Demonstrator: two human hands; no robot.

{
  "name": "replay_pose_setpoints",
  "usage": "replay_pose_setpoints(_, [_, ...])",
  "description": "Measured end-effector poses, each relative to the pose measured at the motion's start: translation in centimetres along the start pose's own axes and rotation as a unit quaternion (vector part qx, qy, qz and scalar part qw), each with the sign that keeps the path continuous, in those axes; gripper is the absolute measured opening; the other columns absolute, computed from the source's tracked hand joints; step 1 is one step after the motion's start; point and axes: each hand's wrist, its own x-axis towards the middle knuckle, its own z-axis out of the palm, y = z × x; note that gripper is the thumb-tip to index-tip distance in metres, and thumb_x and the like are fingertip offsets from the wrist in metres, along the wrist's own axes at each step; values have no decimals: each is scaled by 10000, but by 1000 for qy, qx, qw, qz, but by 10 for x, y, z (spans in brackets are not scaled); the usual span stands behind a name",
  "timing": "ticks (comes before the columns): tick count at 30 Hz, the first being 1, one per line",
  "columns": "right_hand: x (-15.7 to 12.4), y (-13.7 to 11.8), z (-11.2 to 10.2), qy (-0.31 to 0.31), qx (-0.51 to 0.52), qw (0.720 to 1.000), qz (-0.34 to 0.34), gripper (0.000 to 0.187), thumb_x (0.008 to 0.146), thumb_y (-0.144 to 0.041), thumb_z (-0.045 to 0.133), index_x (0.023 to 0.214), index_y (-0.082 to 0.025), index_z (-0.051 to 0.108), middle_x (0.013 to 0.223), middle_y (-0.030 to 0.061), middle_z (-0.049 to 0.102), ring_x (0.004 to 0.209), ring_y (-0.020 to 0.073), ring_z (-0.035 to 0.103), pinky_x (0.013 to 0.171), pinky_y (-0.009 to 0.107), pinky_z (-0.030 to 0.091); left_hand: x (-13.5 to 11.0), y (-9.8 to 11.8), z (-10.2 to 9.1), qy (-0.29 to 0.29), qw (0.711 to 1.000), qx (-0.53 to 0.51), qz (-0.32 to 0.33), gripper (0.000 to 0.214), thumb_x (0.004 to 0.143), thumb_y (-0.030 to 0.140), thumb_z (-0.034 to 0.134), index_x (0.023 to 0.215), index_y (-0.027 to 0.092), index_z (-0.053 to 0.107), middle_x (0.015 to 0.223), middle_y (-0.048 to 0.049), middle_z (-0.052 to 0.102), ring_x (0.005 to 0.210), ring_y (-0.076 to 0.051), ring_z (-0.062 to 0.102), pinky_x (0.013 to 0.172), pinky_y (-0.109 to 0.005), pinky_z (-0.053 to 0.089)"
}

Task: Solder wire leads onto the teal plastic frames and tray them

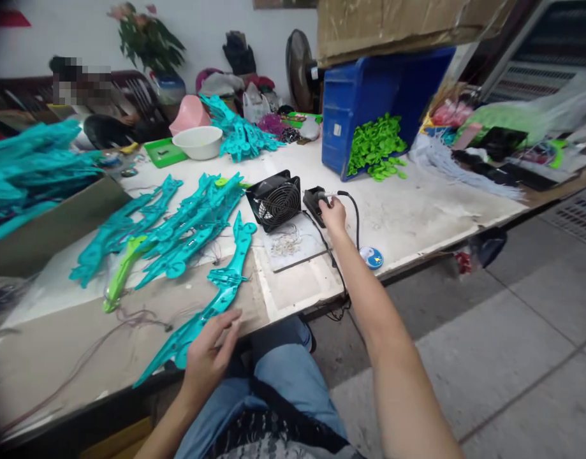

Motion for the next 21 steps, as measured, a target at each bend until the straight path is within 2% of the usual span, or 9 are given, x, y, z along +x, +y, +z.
replay_pose_setpoints(2, [18, 3, 14, 12, -5, 1000, 24, 489, 811, -366, 590, 1198, -66, 579, 1151, 189, 647, 1082, 265, 618, 936, 391, 502, 30, -6, 4, -1, 999, -28, -44, 287, 924, 289, 568, 1189, 191, 615, 1106, -106, 702, 977, -211, 689, 813, -338, 590])
replay_pose_setpoints(5, [35, 9, 30, -1, -14, 999, 36, 616, 777, -362, 642, 1302, -75, 499, 1258, 189, 610, 1140, 250, 606, 968, 376, 495, 95, -24, 9, 18, 993, -64, -97, 558, 876, 414, 617, 1354, 158, 485, 1253, -171, 632, 1136, -277, 633, 817, -381, 592])
replay_pose_setpoints(9, [38, 23, 32, -49, -56, 997, 38, 512, 665, -325, 748, 1124, -142, 616, 1121, 139, 686, 1055, 288, 648, 947, 446, 509, 194, -47, 23, 22, 993, -82, -86, 921, 746, 541, 724, 1473, 151, 316, 1459, -239, 435, 1339, -365, 455, 934, -477, 530])
replay_pose_setpoints(12, [34, 31, 29, -58, -107, 992, 36, 462, 627, -289, 764, 1049, -146, 642, 1081, 155, 693, 1051, 343, 640, 973, 543, 468, 248, -46, 43, 16, 995, -71, -70, 1032, 639, 557, 806, 1457, 137, 337, 1487, -253, 385, 1398, -402, 358, 1079, -543, 398])
replay_pose_setpoints(14, [31, 33, 27, -54, -136, 989, 27, 490, 638, -268, 749, 1097, -147, 629, 1138, 168, 671, 1104, 360, 609, 1004, 566, 433, 267, -42, 56, -6, 995, -72, -75, 1019, 598, 516, 843, 1422, 133, 380, 1447, -249, 437, 1366, -407, 402, 1100, -546, 371])
replay_pose_setpoints(16, [28, 33, 27, -54, -158, 986, 16, 500, 659, -258, 732, 1133, -149, 617, 1158, 168, 661, 1129, 363, 590, 1009, 558, 427, 277, -40, 64, -35, 992, -85, -86, 910, 630, 447, 831, 1381, 141, 418, 1353, -223, 534, 1263, -380, 516, 1046, -533, 429])
replay_pose_setpoints(18, [25, 31, 26, -55, -176, 983, 9, 506, 684, -260, 716, 1164, -146, 604, 1145, 168, 663, 1135, 365, 580, 1006, 556, 425, 282, -42, 66, -58, 990, -99, -81, 765, 680, 390, 788, 1324, 143, 458, 1246, -185, 606, 1123, -330, 607, 964, -504, 493])
replay_pose_setpoints(21, [18, 29, 26, -55, -194, 979, 4, 567, 708, -301, 711, 1235, -152, 565, 1181, 168, 648, 1165, 378, 551, 1019, 587, 399, 289, -54, 60, -85, 987, -130, -49, 656, 689, 363, 764, 1246, 140, 500, 1185, -149, 629, 1030, -266, 631, 917, -451, 526])
